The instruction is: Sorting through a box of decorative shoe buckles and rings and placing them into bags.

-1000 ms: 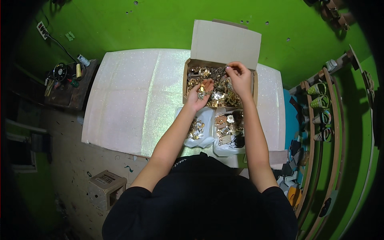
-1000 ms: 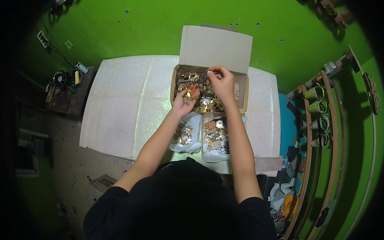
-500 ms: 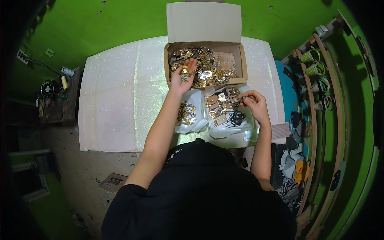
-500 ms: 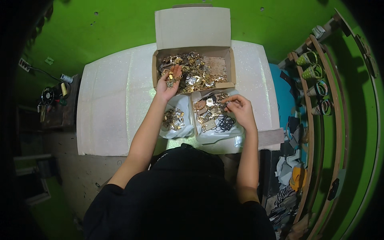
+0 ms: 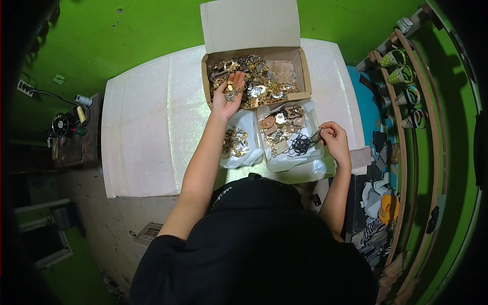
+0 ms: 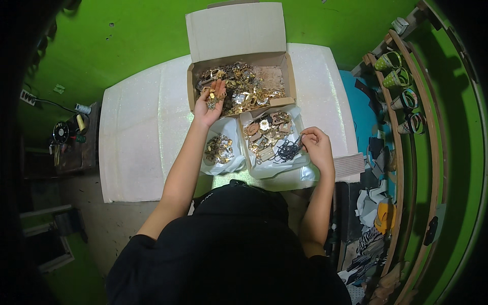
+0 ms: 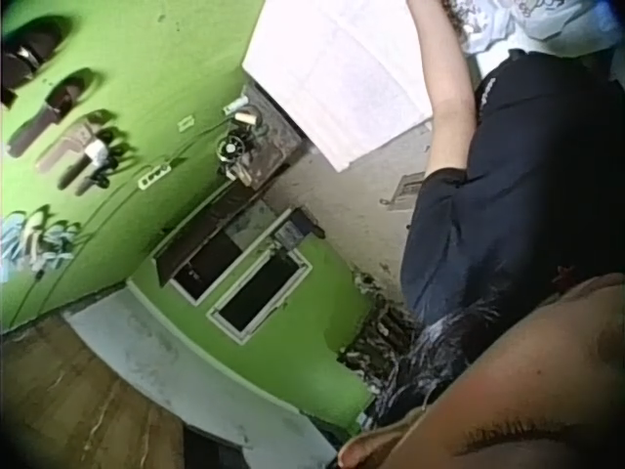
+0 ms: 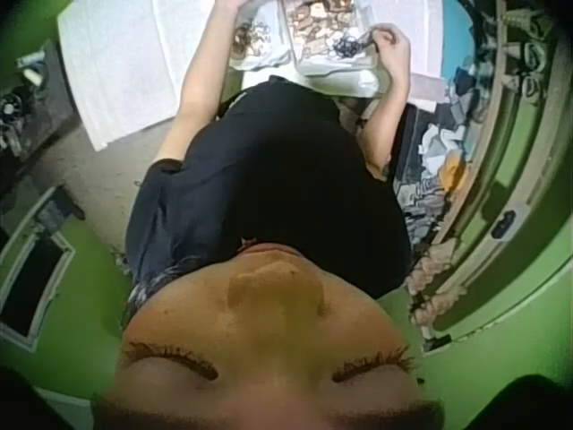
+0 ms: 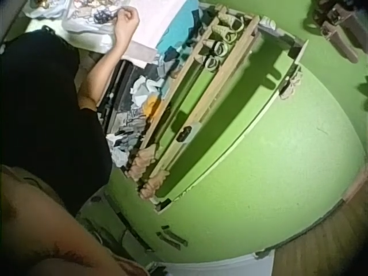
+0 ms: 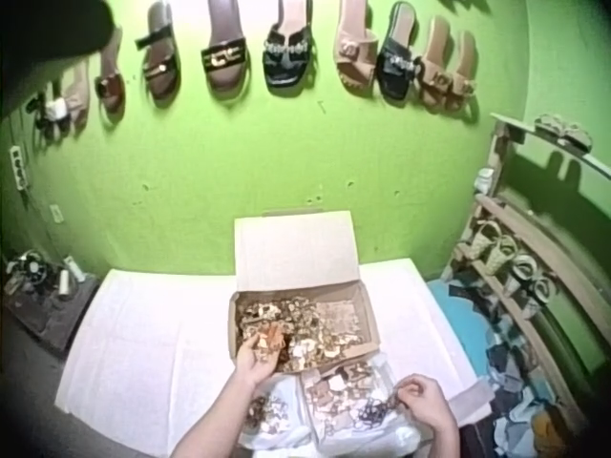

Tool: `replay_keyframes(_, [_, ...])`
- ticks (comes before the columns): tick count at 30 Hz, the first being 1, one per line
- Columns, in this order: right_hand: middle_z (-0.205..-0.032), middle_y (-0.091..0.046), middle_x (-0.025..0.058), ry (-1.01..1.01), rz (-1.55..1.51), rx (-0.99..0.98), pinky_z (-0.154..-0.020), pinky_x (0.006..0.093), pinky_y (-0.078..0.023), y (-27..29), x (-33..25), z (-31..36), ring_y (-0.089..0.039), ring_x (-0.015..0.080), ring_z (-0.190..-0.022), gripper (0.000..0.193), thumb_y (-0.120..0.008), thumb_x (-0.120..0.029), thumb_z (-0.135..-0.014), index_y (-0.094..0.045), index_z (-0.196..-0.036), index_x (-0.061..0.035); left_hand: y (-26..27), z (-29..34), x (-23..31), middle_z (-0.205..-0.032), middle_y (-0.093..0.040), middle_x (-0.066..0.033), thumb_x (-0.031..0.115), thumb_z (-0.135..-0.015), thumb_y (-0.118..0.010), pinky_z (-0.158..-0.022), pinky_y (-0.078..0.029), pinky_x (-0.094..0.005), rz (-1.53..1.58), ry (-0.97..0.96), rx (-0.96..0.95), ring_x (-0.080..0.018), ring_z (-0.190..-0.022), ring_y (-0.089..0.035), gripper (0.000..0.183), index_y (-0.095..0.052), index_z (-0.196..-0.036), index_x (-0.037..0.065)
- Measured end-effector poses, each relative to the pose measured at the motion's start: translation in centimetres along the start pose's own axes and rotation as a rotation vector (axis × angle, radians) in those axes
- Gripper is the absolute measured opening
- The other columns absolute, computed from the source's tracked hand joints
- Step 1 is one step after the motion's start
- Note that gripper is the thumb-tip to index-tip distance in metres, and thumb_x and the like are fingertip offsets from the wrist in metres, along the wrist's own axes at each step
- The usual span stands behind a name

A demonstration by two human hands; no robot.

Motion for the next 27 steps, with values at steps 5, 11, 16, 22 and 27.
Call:
replay_keyframes(5, [-0.063, -0.052, 0.0006, 0.053, -0.007, 0.045, -0.049, 0.0169, -0.038, 0.5, -1.2, 0.4, -0.046, 0.0044, -0.055, 0.009, -0.052, -0.003, -0.076, -0.054, -0.083, 0.0009, 0.1, 0.1, 0.0, -0.113, -0.048, -0.0155, 0.014, -0.089, -0.028, -0.091, -0.04, -0.0388, -0.009, -0.02, 0.027, -0.0279, -0.111, -0.042, 0.028, -0.047, -0.102, -0.002])
replay_keyframes(11, [-0.061, -0.056, 0.0091, 0.126, 0.512, 0.06, -0.054, 0.0264, -0.042, -1.0, -0.1, -0.4, -0.054, 0.0171, -0.056, 0.008, -0.057, -0.004, -0.068, -0.057, -0.074, 0.0015, -0.1, 0.2, -0.1, -0.112, -0.048, -0.0157, 0.016, -0.089, -0.026, -0.085, -0.045, -0.0389, -0.033, -0.044, 0.057, -0.0282, -0.109, -0.044, 0.028, -0.045, -0.099, -0.001])
replay_keyframes(16, [-0.07, -0.059, 0.0157, 0.086, 0.853, 0.006, -0.064, 0.036, -0.045, -3.1, 1.2, -1.4, -0.058, 0.0292, -0.069, 0.01, -0.057, -0.004, -0.063, -0.06, -0.072, -0.0011, -0.4, 0.4, -0.2, -0.112, -0.048, -0.0158, 0.016, -0.089, -0.027, -0.086, -0.044, -0.039, -0.019, -0.038, 0.036, -0.0285, -0.109, -0.044, 0.028, -0.045, -0.099, -0.002])
replay_keyframes(22, [-0.075, -0.06, 0.0151, 0.007, 1.028, -0.2, -0.069, 0.0332, -0.045, -4.9, 2.2, -1.7, -0.058, 0.0296, -0.073, 0.02, -0.065, -0.01, -0.061, -0.062, -0.079, 0.0005, -0.5, 0.3, 0.0, -0.112, -0.048, -0.0157, 0.016, -0.089, -0.027, -0.086, -0.044, -0.0378, -0.038, -0.064, 0.035, -0.0284, -0.11, -0.043, 0.028, -0.046, -0.098, -0.002])
replay_keyframes(27, [-0.085, -0.056, 0.0168, 0.351, 0.745, -0.097, -0.071, 0.0356, -0.043, -7.0, -4.2, -3.0, -0.055, 0.0311, -0.078, 0.02, -0.061, -0.014, -0.068, -0.06, -0.083, 0.0, -0.7, 0.3, 0.0, -0.112, -0.049, -0.0157, 0.015, -0.088, -0.029, -0.086, -0.045, -0.0369, -0.046, -0.073, 0.048, -0.028, -0.109, -0.044, 0.026, -0.047, -0.098, -0.002])
Point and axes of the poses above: each hand's wrist, its own z-axis away from the middle knuckle, its own y-axis out of the back of the hand, x = y × z, the point moved 7 cm from there along -z, towards the middle knuckle
